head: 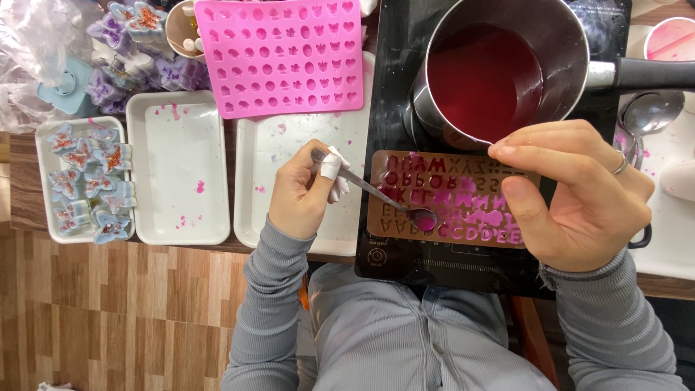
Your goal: Pouring melted red wax into silicone alphabet molds using a spoon.
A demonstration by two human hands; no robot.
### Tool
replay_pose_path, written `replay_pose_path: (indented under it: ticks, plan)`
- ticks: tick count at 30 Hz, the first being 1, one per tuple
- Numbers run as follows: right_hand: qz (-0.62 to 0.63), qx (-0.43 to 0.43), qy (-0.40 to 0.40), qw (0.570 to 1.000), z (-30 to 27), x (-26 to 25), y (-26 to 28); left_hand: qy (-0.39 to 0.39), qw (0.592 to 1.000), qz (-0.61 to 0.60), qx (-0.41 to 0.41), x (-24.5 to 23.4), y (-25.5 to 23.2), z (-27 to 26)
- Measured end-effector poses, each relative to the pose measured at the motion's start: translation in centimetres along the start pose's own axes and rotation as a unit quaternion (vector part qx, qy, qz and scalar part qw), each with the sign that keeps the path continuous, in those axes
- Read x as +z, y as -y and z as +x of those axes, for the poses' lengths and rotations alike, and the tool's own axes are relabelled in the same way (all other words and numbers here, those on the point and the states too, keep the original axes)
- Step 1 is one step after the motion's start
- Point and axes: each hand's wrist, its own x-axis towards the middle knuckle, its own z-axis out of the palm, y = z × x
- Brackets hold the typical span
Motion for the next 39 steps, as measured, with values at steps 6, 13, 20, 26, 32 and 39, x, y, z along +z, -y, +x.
replay_pose_path:
  ticks: [6, 13, 20, 26, 32, 39]
  plan:
    - [0.002, 0.002, -0.002, 1.000, 0.0, -0.1, 0.1, 0.006, 1.000, -0.002, 0.011, 0.1, -0.3, 0.0]
    - [0.002, 0.004, -0.008, 1.000, -0.2, -0.2, 0.0, 0.020, 0.999, 0.020, 0.019, 0.1, -1.0, -0.1]
    - [0.006, 0.004, -0.005, 1.000, -0.2, -0.2, 0.2, 0.024, 0.998, 0.049, 0.022, 0.2, -1.9, -0.4]
    - [0.006, 0.003, 0.000, 1.000, -0.1, -0.2, 0.2, 0.027, 0.998, 0.044, 0.024, 0.3, -2.1, -0.4]
    - [0.006, 0.010, 0.000, 1.000, -0.1, -0.2, 0.4, 0.035, 0.997, 0.069, 0.022, 0.2, -2.5, -0.6]
    - [0.004, 0.004, 0.002, 1.000, -0.1, -0.2, 0.3, 0.041, 0.995, 0.082, 0.040, 0.2, -2.7, -0.6]
